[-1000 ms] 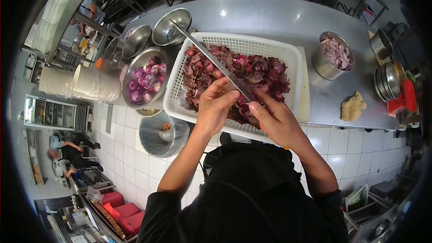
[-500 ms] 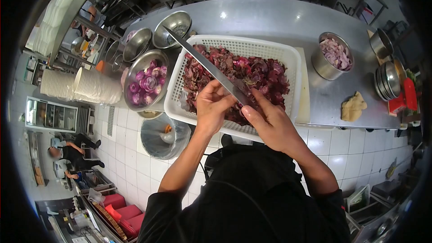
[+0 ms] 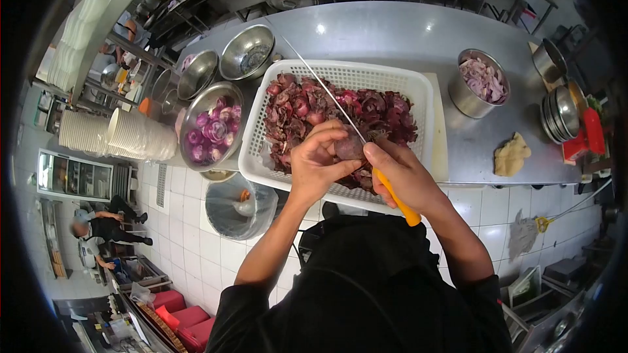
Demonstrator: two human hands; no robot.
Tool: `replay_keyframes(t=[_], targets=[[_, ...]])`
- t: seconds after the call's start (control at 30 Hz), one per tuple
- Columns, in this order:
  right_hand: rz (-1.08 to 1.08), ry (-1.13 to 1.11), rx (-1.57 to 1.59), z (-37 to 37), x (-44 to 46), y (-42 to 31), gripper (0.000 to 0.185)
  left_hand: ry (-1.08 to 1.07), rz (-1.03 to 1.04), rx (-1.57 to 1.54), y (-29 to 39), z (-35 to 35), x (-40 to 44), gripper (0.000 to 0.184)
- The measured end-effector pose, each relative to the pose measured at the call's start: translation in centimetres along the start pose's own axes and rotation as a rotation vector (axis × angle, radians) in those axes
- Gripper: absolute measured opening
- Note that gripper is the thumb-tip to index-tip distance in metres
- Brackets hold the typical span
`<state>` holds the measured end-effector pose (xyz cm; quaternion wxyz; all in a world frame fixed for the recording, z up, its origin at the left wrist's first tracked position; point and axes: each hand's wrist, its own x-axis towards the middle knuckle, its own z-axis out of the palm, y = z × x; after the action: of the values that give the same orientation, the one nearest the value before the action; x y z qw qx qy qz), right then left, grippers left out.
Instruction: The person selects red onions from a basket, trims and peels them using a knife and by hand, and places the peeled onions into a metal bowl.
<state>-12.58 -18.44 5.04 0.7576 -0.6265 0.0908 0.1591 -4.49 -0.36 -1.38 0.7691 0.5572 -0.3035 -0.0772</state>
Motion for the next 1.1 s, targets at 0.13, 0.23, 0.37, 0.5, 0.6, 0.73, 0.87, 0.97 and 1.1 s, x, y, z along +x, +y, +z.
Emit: replay_keyframes(t=[0.13, 0.23, 0.37, 0.5, 0.6, 0.73, 0.87, 0.97, 1.1], targets=[[-0.05, -0.002, 0.009, 0.2, 0.2, 0.3, 0.043, -0.038, 0.071, 0.059, 0.3, 0.0, 0.2, 0.052], [-0.074, 0.008, -0.006, 0.3, 0.1, -0.1, 0.043, -0.05, 0.101, 0.112, 1.0, 0.1, 0.8, 0.05], [-0.099, 0.019, 0.011, 0.6, 0.4, 0.2, 0.041, -0.002, 0.086, 0.195, 1.1, 0.1, 0.8, 0.042], [-0.094, 0.026, 0.028, 0.6, 0.6, 0.3, 0.039, -0.015, 0.179, 0.543, 1.6, 0.3, 0.8, 0.036], [-0.062, 0.034, 0.073, 0.5, 0.8, 0.4, 0.038, -0.066, 0.292, 0.707, 2.8, 0.2, 1.5, 0.035], [-0.097, 0.064, 0.095, 0.6, 1.0, 0.2, 0.036, 0.134, 0.257, 0.79, 3.6, 1.7, 0.9, 0.041], [-0.213, 0.121, -0.058, 1.2, 0.8, 0.1, 0.035, 0.441, -0.209, 0.254, 3.6, 3.8, -1.1, 0.047], [-0.345, 0.176, -0.187, 1.7, 1.0, 0.6, 0.037, 0.434, -0.253, 0.155, 4.1, 3.8, -0.9, 0.048], [-0.405, 0.194, -0.276, 2.7, 1.2, 0.5, 0.037, 0.458, -0.053, 0.132, 2.5, 3.5, -1.2, 0.048]])
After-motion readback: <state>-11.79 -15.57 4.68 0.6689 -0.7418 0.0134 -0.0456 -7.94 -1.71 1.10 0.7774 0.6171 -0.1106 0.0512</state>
